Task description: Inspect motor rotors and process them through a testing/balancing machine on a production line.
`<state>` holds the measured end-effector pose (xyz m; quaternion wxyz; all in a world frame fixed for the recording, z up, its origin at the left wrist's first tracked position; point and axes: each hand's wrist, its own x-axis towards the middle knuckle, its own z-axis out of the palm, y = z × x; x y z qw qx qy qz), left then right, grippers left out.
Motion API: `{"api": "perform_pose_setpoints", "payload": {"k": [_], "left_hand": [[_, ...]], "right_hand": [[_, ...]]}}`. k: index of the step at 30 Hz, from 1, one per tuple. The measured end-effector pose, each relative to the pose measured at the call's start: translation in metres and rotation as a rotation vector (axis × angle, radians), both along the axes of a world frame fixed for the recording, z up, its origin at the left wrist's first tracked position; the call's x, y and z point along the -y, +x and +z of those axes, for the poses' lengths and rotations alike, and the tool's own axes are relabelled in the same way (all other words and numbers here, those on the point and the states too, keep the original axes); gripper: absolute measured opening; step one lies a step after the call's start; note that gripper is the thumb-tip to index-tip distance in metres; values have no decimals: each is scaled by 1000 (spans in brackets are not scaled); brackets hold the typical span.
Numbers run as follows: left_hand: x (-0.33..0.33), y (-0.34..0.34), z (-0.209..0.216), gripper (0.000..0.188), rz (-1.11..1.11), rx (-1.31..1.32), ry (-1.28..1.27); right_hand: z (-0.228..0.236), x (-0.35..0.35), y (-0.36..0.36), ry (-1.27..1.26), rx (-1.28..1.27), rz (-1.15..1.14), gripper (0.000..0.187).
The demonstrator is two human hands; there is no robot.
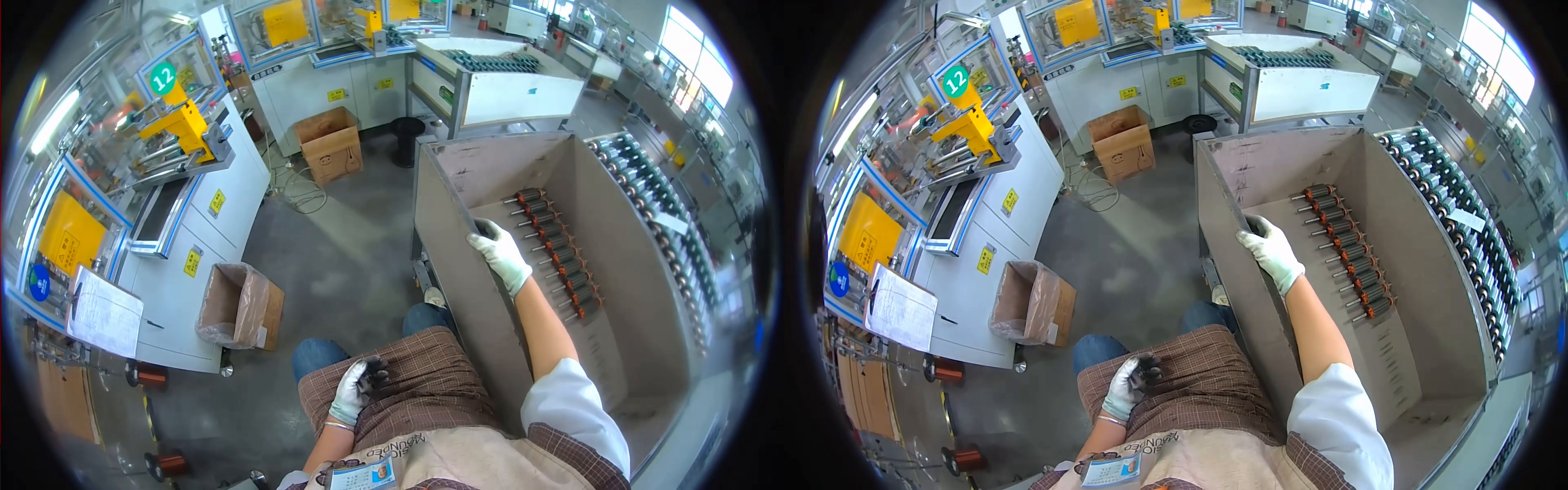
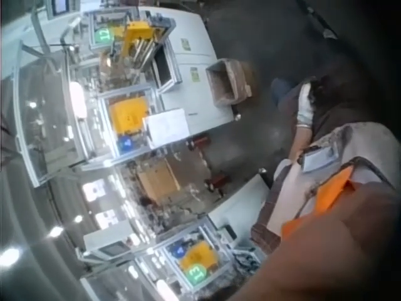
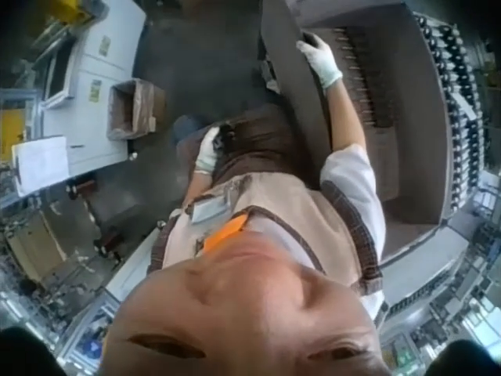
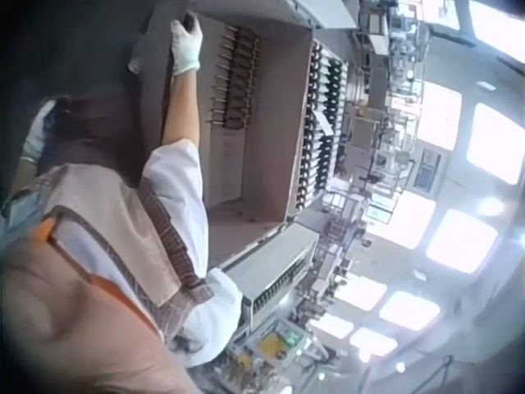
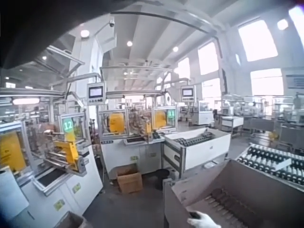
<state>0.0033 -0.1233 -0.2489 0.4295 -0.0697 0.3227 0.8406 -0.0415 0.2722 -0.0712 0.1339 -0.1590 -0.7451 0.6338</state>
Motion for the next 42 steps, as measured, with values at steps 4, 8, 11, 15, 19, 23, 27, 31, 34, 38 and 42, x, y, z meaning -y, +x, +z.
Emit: {"api": "perform_pose_setpoints", "payload": {"k": [4, 8, 11, 15, 19, 23, 27, 31, 34, 38, 42], "left_hand": [[-1, 2, 2, 35, 12, -10, -30], [-2, 2, 4, 35, 21, -23, -37], [-2, 2, 4, 35, 27, -14, -47], [-2, 3, 6, 34, 37, 22, -28], [-7, 3, 16, 29, 30, 126, 1], [-10, 1, 22, 27, -15, 30, -26], [-10, 0, 21, 26, 8, -22, -47], [-11, 3, 21, 27, 49, -7, -114], [-12, 5, 24, 27, 68, -2, -140], [-13, 5, 26, 27, 72, -14, -146], [-12, 5, 25, 28, 74, -24, -158]], "right_hand": [[1, 0, 2, -24, 23, -9, 50], [3, -1, 3, -12, 35, 0, 51], [1, -1, 1, 0, 28, 14, 52], [-4, -4, 4, 131, -1, 2, 60], [-7, -12, 4, 291, 72, -30, 66], [-6, -13, 8, 228, 60, -38, 59], [-5, -12, 8, 45, 46, 10, 53], [-6, -13, 8, 10, 64, 23, 48], [-7, -13, 6, 23, 63, 7, 48], [-11, -13, 4, 32, 44, -5, 50], [-16, -14, 3, 3, 43, -15, 50]]}}
